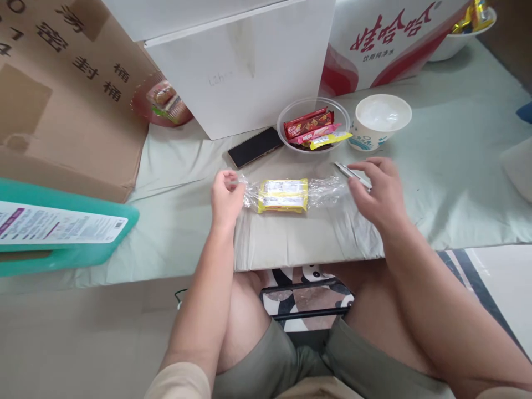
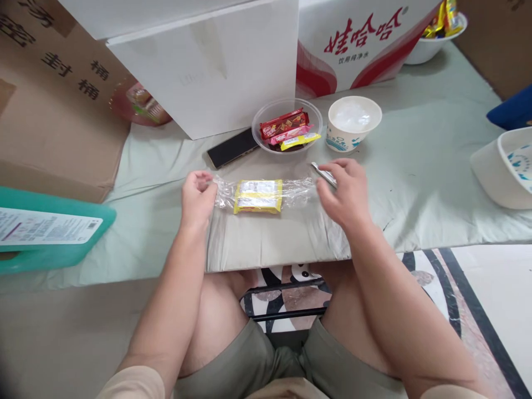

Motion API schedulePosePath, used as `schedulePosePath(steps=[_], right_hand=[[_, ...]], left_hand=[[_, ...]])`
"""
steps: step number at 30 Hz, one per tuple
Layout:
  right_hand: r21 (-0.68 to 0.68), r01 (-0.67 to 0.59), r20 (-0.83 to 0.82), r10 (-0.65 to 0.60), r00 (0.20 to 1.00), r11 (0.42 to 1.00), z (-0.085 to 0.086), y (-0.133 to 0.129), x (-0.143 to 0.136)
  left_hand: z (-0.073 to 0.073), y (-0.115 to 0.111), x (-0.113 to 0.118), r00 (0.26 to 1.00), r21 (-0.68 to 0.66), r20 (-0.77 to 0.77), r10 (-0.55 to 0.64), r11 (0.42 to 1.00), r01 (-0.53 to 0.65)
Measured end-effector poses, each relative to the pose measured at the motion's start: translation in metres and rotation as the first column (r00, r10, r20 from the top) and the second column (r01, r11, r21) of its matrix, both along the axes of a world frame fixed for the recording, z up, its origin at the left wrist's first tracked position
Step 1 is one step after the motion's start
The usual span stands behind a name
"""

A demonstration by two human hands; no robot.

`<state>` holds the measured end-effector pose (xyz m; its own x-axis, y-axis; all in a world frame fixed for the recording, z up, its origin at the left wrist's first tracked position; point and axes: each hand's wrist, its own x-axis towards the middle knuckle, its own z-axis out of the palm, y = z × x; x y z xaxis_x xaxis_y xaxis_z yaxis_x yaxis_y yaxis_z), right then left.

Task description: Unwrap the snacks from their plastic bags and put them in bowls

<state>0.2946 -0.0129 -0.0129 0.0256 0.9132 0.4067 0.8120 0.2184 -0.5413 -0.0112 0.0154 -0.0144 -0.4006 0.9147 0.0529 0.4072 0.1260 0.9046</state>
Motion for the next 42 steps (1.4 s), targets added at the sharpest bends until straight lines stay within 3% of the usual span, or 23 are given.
schedulePosePath(steps=[3, 5, 7, 10, 14, 16, 19, 24, 27, 29, 31, 32, 33, 34, 36, 37, 39, 41, 42], right_hand=[[-0.027, -0.259, 0.073, 0.26, 0.963, 0.966, 0.004, -0.006, -0.021], [-0.099, -0.281, 0.136, 0.292, 0.947, 0.955, 0.0, -0.003, -0.03], [-0.145, -0.221, 0.165, 0.244, 0.956, 0.964, -0.006, 0.005, -0.032], [-0.09, -0.153, 0.136, 0.164, 0.977, 0.984, -0.008, 0.018, -0.028], [0.209, 0.033, 0.096, -0.054, 0.994, 0.977, 0.004, 0.013, -0.034], [0.264, -0.089, 0.137, 0.054, 0.989, 0.96, 0.009, 0.002, -0.047], [0.132, -0.373, 0.26, 0.331, 0.907, 0.919, 0.009, -0.011, -0.068], [-0.114, -0.383, 0.323, 0.398, 0.858, 0.917, 0.0, -0.011, -0.072], [-0.198, -0.424, 0.335, 0.468, 0.818, 0.884, 0.002, -0.013, -0.063], [-0.245, -0.437, 0.336, 0.498, 0.799, 0.866, 0.007, -0.017, -0.06], [-0.33, -0.436, 0.311, 0.533, 0.787, 0.837, 0.014, -0.024, -0.059], [-0.393, -0.44, 0.284, 0.562, 0.777, 0.807, 0.017, -0.028, -0.059], [-0.462, -0.449, 0.25, 0.598, 0.761, 0.765, 0.019, -0.031, -0.06], [-0.526, -0.463, 0.21, 0.637, 0.742, 0.713, 0.021, -0.034, -0.06], [-0.59, -0.507, 0.117, 0.688, 0.717, 0.628, 0.023, -0.04, -0.06], [-0.572, -0.539, 0.067, 0.691, 0.72, 0.618, 0.023, -0.041, -0.061], [-0.417, -0.575, -0.025, 0.623, 0.782, 0.704, 0.022, -0.042, -0.062], [-0.194, -0.507, -0.093, 0.499, 0.862, 0.84, 0.021, -0.038, -0.066], [-0.111, -0.462, -0.107, 0.452, 0.886, 0.88, 0.019, -0.035, -0.068]], left_hand=[[0.006, -0.005, -0.006, 0.93, 0.022, -0.243, -0.276, 0.957, 0.289], [0.011, -0.008, -0.008, 0.83, -0.093, -0.291, -0.477, 0.877, 0.472], [0.014, -0.01, -0.011, 0.802, -0.223, -0.272, -0.532, 0.845, 0.486], [0.017, -0.011, -0.013, 0.858, -0.279, -0.264, -0.441, 0.886, 0.369], [0.02, -0.012, -0.007, 0.898, -0.118, -0.258, -0.357, 0.934, 0.337], [0.021, -0.013, -0.002, 0.911, -0.054, -0.226, -0.346, 0.938, 0.342], [0.019, -0.012, 0.003, 0.94, -0.046, -0.123, -0.317, 0.948, 0.314], [0.001, 0.007, -0.009, 0.993, -0.034, -0.037, -0.11, 0.993, 0.109], [-0.005, 0.016, -0.021, 0.995, -0.052, -0.011, -0.1, 0.994, 0.099], [0.002, 0.013, -0.022, 0.994, -0.006, -0.103, -0.044, 0.999, 0.043], [0.017, 0.002, -0.015, 0.958, 0.14, -0.28, 0.062, 0.99, -0.024], [0.026, -0.004, -0.008, 0.931, 0.223, -0.356, 0.082, 0.975, 0.0], [0.034, -0.011, 0.001, 0.917, 0.266, -0.397, 0.03, 0.96, 0.084], [0.041, -0.018, 0.01, 0.904, 0.235, -0.413, -0.111, 0.946, 0.223], [0.049, -0.027, 0.028, 0.802, 0.018, -0.399, -0.445, 0.871, 0.492], [0.049, -0.029, 0.036, 0.741, -0.079, -0.402, -0.538, 0.826, 0.558], [0.046, -0.03, 0.044, 0.648, -0.228, -0.425, -0.632, 0.768, 0.599], [0.04, -0.031, 0.043, 0.608, -0.296, -0.468, -0.641, 0.762, 0.576], [0.038, -0.031, 0.04, 0.595, -0.319, -0.483, -0.642, 0.762, 0.563]])
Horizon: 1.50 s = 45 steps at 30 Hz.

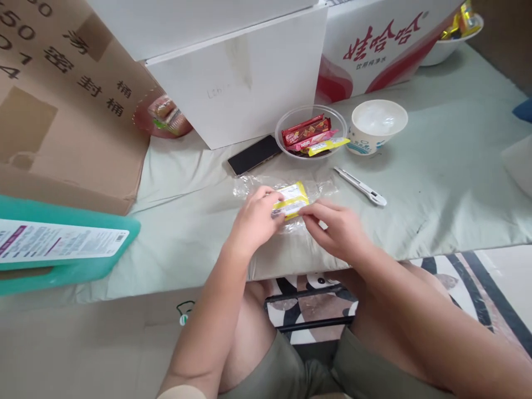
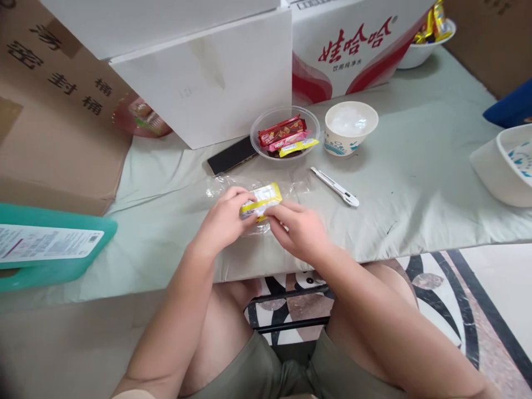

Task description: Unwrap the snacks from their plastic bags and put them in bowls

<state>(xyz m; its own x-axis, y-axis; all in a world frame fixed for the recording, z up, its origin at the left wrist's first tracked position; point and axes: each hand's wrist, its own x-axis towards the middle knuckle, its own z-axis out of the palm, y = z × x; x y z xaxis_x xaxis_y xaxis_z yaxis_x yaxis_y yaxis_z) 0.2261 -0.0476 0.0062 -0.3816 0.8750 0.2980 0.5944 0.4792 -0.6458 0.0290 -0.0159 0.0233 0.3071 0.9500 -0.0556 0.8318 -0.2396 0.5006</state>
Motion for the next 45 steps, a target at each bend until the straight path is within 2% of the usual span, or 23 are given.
schedulePosePath(steps=[2, 4, 7, 12, 16, 19, 23, 26, 30, 33, 37, 40, 42, 45], right_hand=[[0.055, 0.02, -0.005, -0.019, 1.0, 0.998, -0.005, 0.01, -0.005], [0.03, -0.027, 0.052, 0.026, 0.998, 0.999, -0.012, 0.021, -0.009], [-0.009, 0.016, 0.098, -0.015, 0.995, 1.0, -0.022, 0.034, -0.011], [-0.08, 0.071, 0.141, -0.059, 0.988, 0.994, -0.024, 0.031, -0.002], [-0.15, 0.088, 0.244, -0.05, 0.968, 0.985, -0.019, 0.021, 0.007], [-0.167, 0.119, 0.248, -0.075, 0.966, 0.979, -0.019, 0.019, 0.011], [-0.185, 0.17, 0.281, -0.113, 0.953, 0.968, -0.022, 0.021, 0.012], [-0.163, 0.141, 0.306, -0.086, 0.948, 0.976, -0.023, 0.024, 0.011], [-0.167, 0.036, 0.309, 0.017, 0.951, 0.985, -0.023, 0.025, 0.01], [-0.18, 0.0, 0.319, 0.058, 0.946, 0.984, -0.021, 0.023, 0.007], [-0.12, -0.057, 0.302, 0.091, 0.949, 0.991, -0.017, 0.014, 0.005], [-0.025, -0.099, 0.275, 0.102, 0.956, 0.995, -0.016, 0.008, 0.006], [-0.009, -0.135, 0.253, 0.133, 0.958, 0.991, -0.017, 0.005, 0.007], [-0.054, -0.238, 0.22, 0.244, 0.944, 0.97, -0.02, 0.002, 0.009]], left_hand=[[-0.004, -0.002, -0.006, 0.998, -0.031, -0.058, 0.009, 0.999, -0.011], [-0.006, -0.003, -0.008, 0.994, -0.089, -0.112, 0.011, 0.996, -0.021], [-0.009, -0.003, -0.005, 0.989, -0.116, -0.146, 0.031, 0.992, -0.048], [-0.009, 0.002, -0.007, 0.988, -0.091, -0.15, 0.026, 0.995, -0.04], [-0.009, 0.007, -0.016, 0.997, -0.168, -0.071, 0.031, 0.985, -0.043], [-0.006, 0.01, -0.021, 0.999, -0.234, -0.006, 0.052, 0.971, -0.052], [0.0, 0.017, -0.032, 0.976, -0.325, 0.196, 0.092, 0.945, -0.023], [0.001, 0.024, -0.041, 0.892, -0.427, 0.382, 0.243, 0.902, -0.063], [-0.005, 0.03, -0.05, 0.656, -0.601, 0.539, 0.528, 0.787, -0.14], [-0.01, 0.032, -0.053, 0.516, -0.686, 0.558, 0.65, 0.711, -0.153], [-0.011, 0.034, -0.052, 0.401, -0.746, 0.546, 0.735, 0.645, -0.165], [-0.011, 0.035, -0.05, 0.339, -0.782, 0.549, 0.764, 0.613, -0.114], [-0.012, 0.036, -0.047, 0.295, -0.785, 0.574, 0.763, 0.616, -0.065], [-0.015, 0.039, -0.045, 0.26, -0.751, 0.636, 0.726, 0.661, -0.008]])
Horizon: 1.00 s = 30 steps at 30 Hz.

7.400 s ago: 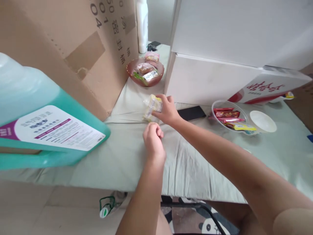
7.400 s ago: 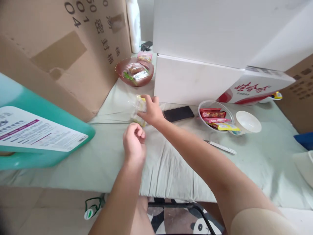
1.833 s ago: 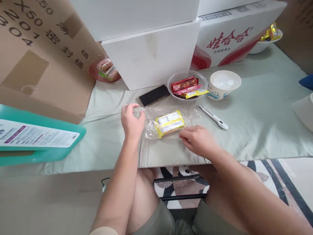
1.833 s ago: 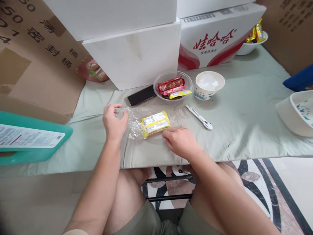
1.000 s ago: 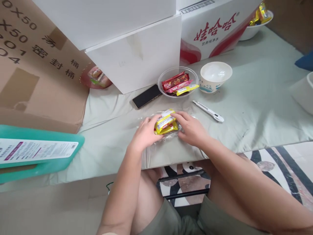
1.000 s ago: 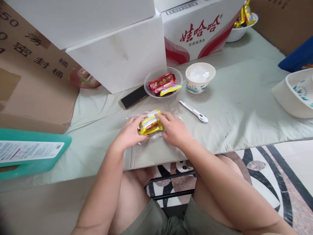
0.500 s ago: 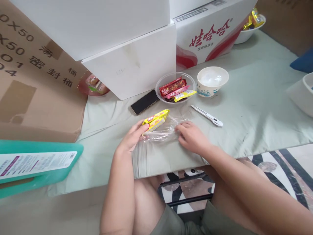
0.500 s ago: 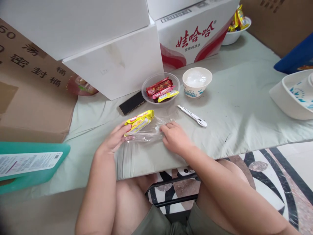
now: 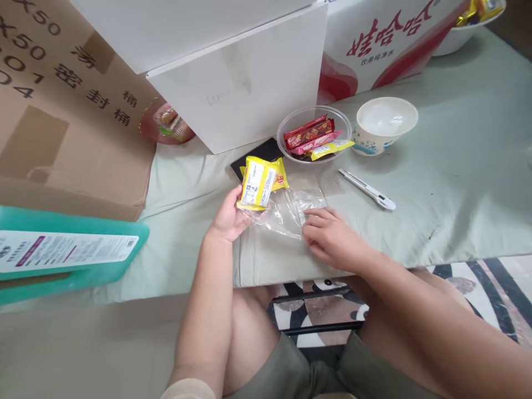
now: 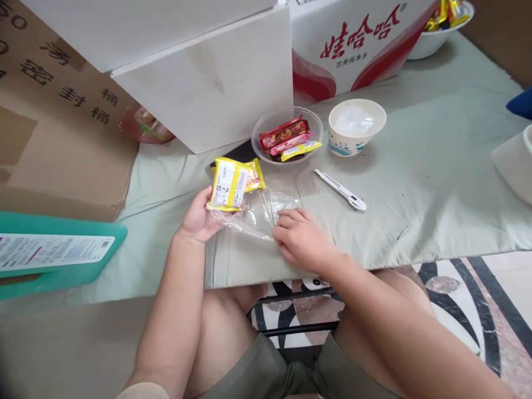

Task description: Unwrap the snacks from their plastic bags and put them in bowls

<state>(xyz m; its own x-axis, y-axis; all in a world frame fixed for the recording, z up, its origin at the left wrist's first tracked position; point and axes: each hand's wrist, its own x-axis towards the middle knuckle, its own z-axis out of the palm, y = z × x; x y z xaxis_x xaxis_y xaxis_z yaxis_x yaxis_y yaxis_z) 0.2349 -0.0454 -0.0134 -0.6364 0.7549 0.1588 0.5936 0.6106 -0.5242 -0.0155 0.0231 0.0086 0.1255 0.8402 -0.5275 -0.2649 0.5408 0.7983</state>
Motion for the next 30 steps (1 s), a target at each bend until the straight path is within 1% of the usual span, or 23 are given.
schedulePosePath(steps=[3, 6, 8, 11, 14, 16, 17, 19, 21, 23, 26, 28, 29, 30], right_hand=[[-0.052, -0.084, -0.005, 0.084, 0.996, 0.995, -0.001, -0.002, -0.001], [-0.079, -0.094, -0.005, 0.094, 0.996, 0.992, -0.001, -0.002, -0.002], [-0.094, -0.085, -0.016, 0.084, 0.996, 0.992, -0.001, -0.001, -0.002], [-0.125, -0.076, -0.027, 0.073, 0.997, 0.989, -0.001, 0.0, 0.0], [-0.167, -0.075, -0.028, 0.071, 0.997, 0.983, -0.002, 0.002, 0.001], [-0.188, -0.07, -0.025, 0.067, 0.997, 0.98, -0.002, 0.002, 0.0], [-0.196, -0.068, -0.022, 0.065, 0.998, 0.978, -0.002, 0.003, 0.0], [-0.21, -0.063, -0.007, 0.063, 0.998, 0.976, -0.002, 0.004, -0.002], [-0.219, -0.064, 0.014, 0.069, 0.998, 0.974, -0.001, 0.006, -0.004], [-0.218, -0.071, 0.031, 0.079, 0.996, 0.973, -0.001, 0.009, -0.006], [-0.22, -0.076, 0.04, 0.087, 0.995, 0.972, 0.001, 0.012, -0.006], [-0.229, -0.079, 0.039, 0.091, 0.995, 0.97, 0.002, 0.013, -0.005], [-0.231, -0.083, 0.039, 0.094, 0.995, 0.969, 0.002, 0.013, -0.005], [-0.231, -0.087, 0.04, 0.099, 0.994, 0.969, 0.002, 0.013, -0.004]], left_hand=[[-0.002, 0.004, 0.0, 0.999, 0.023, 0.05, 0.007, 1.0, -0.008], [0.002, 0.006, -0.001, 0.996, -0.014, 0.053, 0.065, 0.998, -0.064], [0.007, 0.007, -0.003, 0.993, -0.004, 0.039, 0.107, 0.994, -0.107], [0.016, 0.008, -0.008, 0.978, 0.052, 0.065, 0.197, 0.978, -0.201], [0.023, 0.005, -0.017, 0.941, 0.14, 0.131, 0.311, 0.934, -0.328], [0.027, 0.001, -0.025, 0.925, 0.218, 0.166, 0.341, 0.902, -0.371], [0.029, -0.001, -0.029, 0.927, 0.26, 0.165, 0.337, 0.892, -0.37], [0.033, -0.005, -0.033, 0.945, 0.346, 0.112, 0.308, 0.879, -0.328], [0.04, -0.005, -0.029, 0.96, 0.435, 0.02, 0.278, 0.862, -0.259], [0.048, 0.002, -0.016, 0.965, 0.514, -0.06, 0.255, 0.837, -0.189], [0.057, 0.03, 0.021, 0.96, 0.611, -0.168, 0.224, 0.788, -0.077], [0.059, 0.055, 0.048, 0.929, 0.667, -0.304, 0.21, 0.744, 0.05], [0.059, 0.066, 0.06, 0.888, 0.686, -0.41, 0.21, 0.712, 0.148], [0.058, 0.075, 0.07, 0.819, 0.681, -0.537, 0.202, 0.677, 0.279]])
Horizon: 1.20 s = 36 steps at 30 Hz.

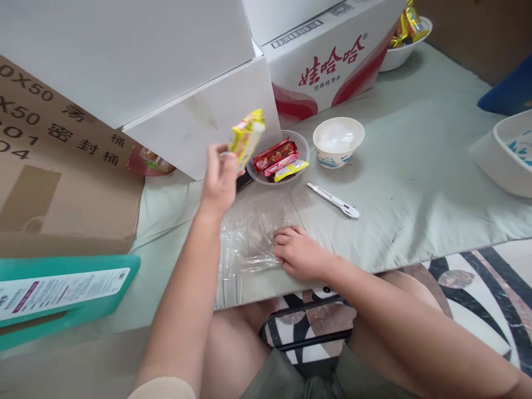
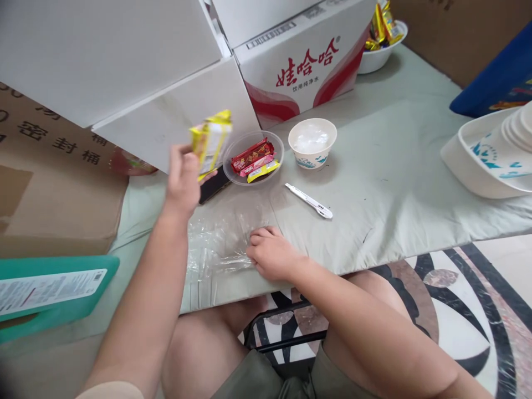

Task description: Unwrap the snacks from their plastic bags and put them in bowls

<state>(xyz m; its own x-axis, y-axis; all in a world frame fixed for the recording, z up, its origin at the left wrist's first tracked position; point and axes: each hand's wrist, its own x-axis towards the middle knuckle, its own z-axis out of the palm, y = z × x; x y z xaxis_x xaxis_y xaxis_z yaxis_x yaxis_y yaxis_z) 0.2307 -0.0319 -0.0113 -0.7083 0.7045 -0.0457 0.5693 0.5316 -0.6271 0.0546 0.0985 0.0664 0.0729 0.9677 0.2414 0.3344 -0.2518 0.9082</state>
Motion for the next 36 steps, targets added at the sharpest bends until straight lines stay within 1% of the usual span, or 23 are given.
schedulePosePath(steps=[1, 2, 3, 4, 5, 6, 9, 11, 12, 13, 15, 16, 18, 20, 22, 25, 27, 30, 32, 34, 36], right_hand=[[0.002, -0.003, 0.003, 0.003, 1.0, 1.0, 0.0, 0.0, 0.0], [0.005, -0.002, 0.007, 0.002, 1.0, 1.0, 0.0, 0.0, 0.001], [0.01, 0.0, 0.012, 0.0, 1.0, 1.0, -0.001, 0.0, 0.001], [0.013, 0.002, 0.017, -0.002, 1.0, 1.0, -0.001, 0.0, 0.001], [0.017, 0.003, 0.022, -0.003, 1.0, 1.0, -0.002, 0.0, 0.0], [0.021, 0.001, 0.025, -0.001, 1.0, 1.0, -0.002, 0.001, 0.0], [0.03, -0.019, 0.036, 0.018, 0.999, 0.999, -0.004, 0.002, -0.002], [0.033, -0.026, 0.045, 0.025, 0.999, 0.999, -0.004, 0.003, -0.003], [0.035, -0.027, 0.045, 0.025, 0.999, 0.999, -0.005, 0.003, -0.004], [0.037, -0.027, 0.043, 0.025, 0.999, 0.999, -0.005, 0.003, -0.005], [0.038, -0.032, 0.036, 0.03, 0.999, 0.999, -0.005, 0.003, -0.007], [0.036, -0.035, 0.034, 0.034, 0.999, 0.999, -0.004, 0.003, -0.007], [0.029, -0.039, 0.031, 0.038, 0.999, 0.999, -0.004, 0.004, -0.008], [0.022, -0.034, 0.023, 0.034, 0.999, 0.999, -0.004, 0.004, -0.007], [0.017, -0.034, 0.015, 0.034, 0.999, 0.999, -0.004, 0.004, -0.006], [0.003, -0.05, 0.013, 0.05, 0.999, 0.999, -0.003, 0.005, -0.005], [-0.004, -0.054, 0.019, 0.054, 0.998, 0.999, -0.002, 0.006, -0.005], [-0.012, -0.041, 0.032, 0.041, 0.999, 0.999, -0.001, 0.008, -0.007], [-0.022, -0.03, 0.039, 0.031, 0.999, 0.999, 0.0, 0.009, -0.009], [-0.032, -0.025, 0.041, 0.026, 0.999, 0.999, 0.0, 0.011, -0.009], [-0.032, -0.031, 0.039, 0.033, 0.999, 0.999, 0.002, 0.011, -0.008]], left_hand=[[-0.002, 0.007, 0.008, 0.984, 0.009, -0.171, -0.046, 0.999, 0.048], [-0.003, 0.011, 0.015, 0.94, -0.019, -0.326, -0.099, 0.995, 0.098], [-0.005, 0.013, 0.02, 0.882, -0.061, -0.448, -0.147, 0.989, 0.135], [-0.006, 0.013, 0.023, 0.83, -0.103, -0.526, -0.184, 0.983, 0.152], [-0.006, 0.011, 0.026, 0.797, -0.131, -0.569, -0.201, 0.979, 0.153], [-0.006, 0.009, 0.028, 0.785, -0.134, -0.59, -0.192, 0.981, 0.14], [-0.003, 0.009, 0.038, 0.79, -0.095, -0.608, -0.084, 0.995, 0.032], [0.001, 0.017, 0.047, 0.761, -0.1, -0.648, -0.025, 0.994, -0.053], [0.003, 0.023, 0.053, 0.738, -0.116, -0.675, -0.016, 0.99, -0.086], [0.005, 0.03, 0.058, 0.711, -0.14, -0.703, -0.021, 0.984, -0.109], [0.01, 0.042, 0.065, 0.665, -0.206, -0.743, -0.077, 0.971, -0.118], [0.012, 0.047, 0.067, 0.649, -0.246, -0.751, -0.123, 0.964, -0.102], [0.016, 0.053, 0.066, 0.633, -0.31, -0.742, -0.223, 0.95, -0.029], [0.019, 0.053, 0.059, 0.64, -0.326, -0.707, -0.301, 0.942, 0.083], [0.019, 0.051, 0.05, 0.66, -0.299, -0.659, -0.361, 0.931, 0.211], [0.012, 0.053, 0.04, 0.682, -0.267, -0.572, -0.455, 0.89, 0.37], [0.004, 0.059, 0.04, 0.7, -0.25, -0.517, -0.492, 0.87, 0.426], [-0.005, 0.072, 0.047, 0.722, -0.21, -0.492, -0.487, 0.871, 0.445], [-0.006, 0.072, 0.052, 0.749, -0.147, -0.508, -0.426, 0.899, 0.412], [-0.004, 0.06, 0.049, 0.803, -0.038, -0.51, -0.308, 0.941, 0.337], [0.0, 0.033, 0.036, 0.861, 0.084, -0.481, -0.162, 0.97, 0.229]])
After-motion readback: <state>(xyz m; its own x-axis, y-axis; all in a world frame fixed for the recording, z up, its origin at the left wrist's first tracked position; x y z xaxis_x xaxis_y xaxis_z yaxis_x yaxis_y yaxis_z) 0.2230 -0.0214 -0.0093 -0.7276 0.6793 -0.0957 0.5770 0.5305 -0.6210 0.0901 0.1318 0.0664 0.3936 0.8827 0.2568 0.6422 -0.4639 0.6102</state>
